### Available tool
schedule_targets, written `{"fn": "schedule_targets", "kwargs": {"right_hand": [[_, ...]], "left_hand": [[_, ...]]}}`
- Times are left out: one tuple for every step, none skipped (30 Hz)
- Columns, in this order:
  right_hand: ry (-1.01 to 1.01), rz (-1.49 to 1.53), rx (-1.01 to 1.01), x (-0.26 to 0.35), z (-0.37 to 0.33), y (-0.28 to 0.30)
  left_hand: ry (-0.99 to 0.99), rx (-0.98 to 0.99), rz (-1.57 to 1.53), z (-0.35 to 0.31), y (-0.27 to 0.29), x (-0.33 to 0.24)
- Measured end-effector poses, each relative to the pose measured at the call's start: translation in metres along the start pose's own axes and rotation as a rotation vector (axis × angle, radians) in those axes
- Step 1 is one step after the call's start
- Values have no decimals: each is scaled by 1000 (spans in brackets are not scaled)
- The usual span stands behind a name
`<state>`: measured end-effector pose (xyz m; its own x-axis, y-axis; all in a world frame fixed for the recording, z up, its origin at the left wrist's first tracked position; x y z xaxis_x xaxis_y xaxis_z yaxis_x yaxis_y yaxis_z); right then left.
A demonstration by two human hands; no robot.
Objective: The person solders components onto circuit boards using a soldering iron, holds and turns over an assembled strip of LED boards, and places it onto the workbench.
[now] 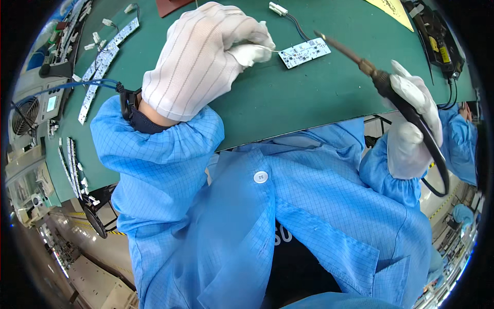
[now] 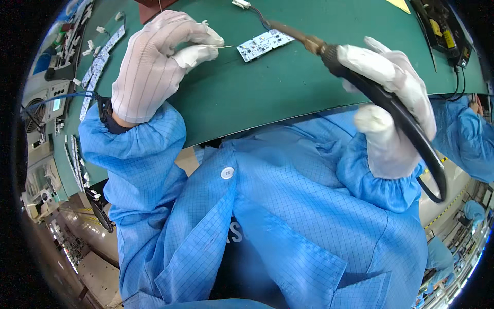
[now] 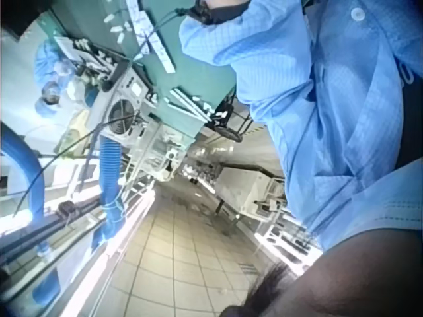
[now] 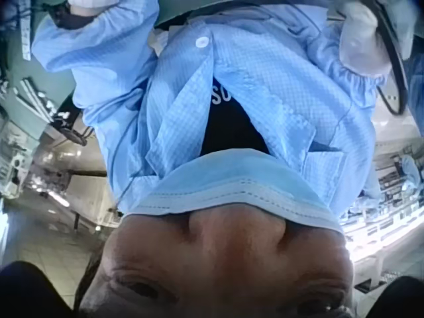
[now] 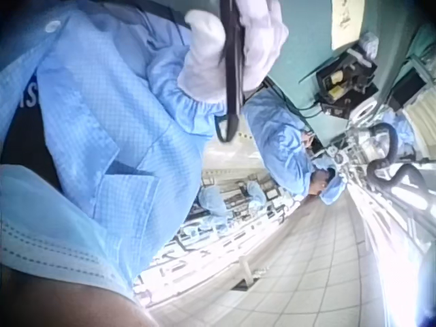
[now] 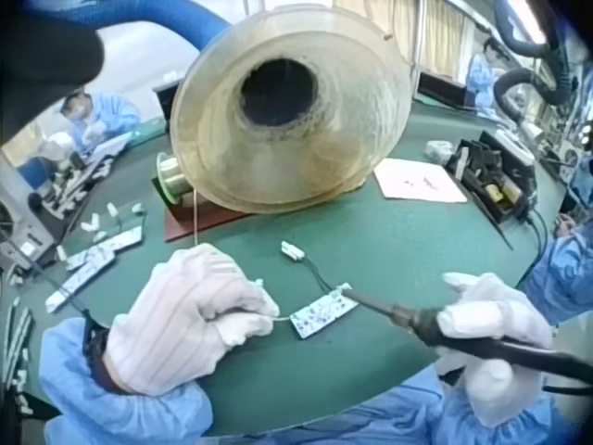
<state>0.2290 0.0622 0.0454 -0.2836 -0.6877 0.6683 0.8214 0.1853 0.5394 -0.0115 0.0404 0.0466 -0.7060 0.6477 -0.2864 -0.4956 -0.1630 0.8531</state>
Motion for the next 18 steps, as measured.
{"fn": "schedule_targets", "kwargs": {"right_hand": [[-35,53,-23,-1,-3,4],[-38,50,-18,-5,-4,7],[-46,129,36,-12,-3,8],[-55,208,89,-15,-3,7],[-53,214,95,-8,-3,0],[-172,163,7,0,-2,-8],[-289,112,-82,1,-3,-10],[-290,109,-77,0,-3,-11],[-290,125,-61,-3,-2,-12],[-289,141,-45,-6,-2,-12],[-289,160,-29,-7,-2,-13],[-281,172,-23,-9,-2,-13],[-283,179,-23,-9,-1,-14],[-282,182,-24,-9,-1,-15],[-284,186,-22,-8,0,-16],[-285,188,-22,-8,0,-16],[-286,192,-24,-9,1,-16],[-287,192,-22,-9,1,-17]], "left_hand": [[2,15,-31,1,-3,-3],[14,20,-22,0,-6,-2],[16,18,-27,-1,-8,-2],[5,20,-25,-1,-9,-2],[2,23,-16,-2,-9,-3],[3,22,-21,-3,-10,-1],[47,60,-48,-5,-13,3],[91,96,-75,-8,-15,7],[95,93,-79,-7,-15,8],[27,59,-84,-4,-12,6],[-38,26,-88,-2,-10,3],[-34,25,-90,-3,-11,3],[-47,-35,-126,-3,-9,1],[-61,-95,-162,-3,-7,0],[-59,-97,-163,-4,-8,2],[-47,-69,-175,-6,-12,6],[-38,-40,-186,-6,-15,9],[-37,-41,-189,-6,-14,8]]}}
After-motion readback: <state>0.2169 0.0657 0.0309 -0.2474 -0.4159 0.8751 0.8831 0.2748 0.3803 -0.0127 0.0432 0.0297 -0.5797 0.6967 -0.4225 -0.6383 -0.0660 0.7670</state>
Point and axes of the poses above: each hand's wrist, its own z-axis towards the middle knuckle, its own y-axis out of the back of the hand, x = y × z, the point moved 5 cm from there along z, towards the middle knuckle, and after that the axes turned 10 degrees about -y, right-handed, at the moved point
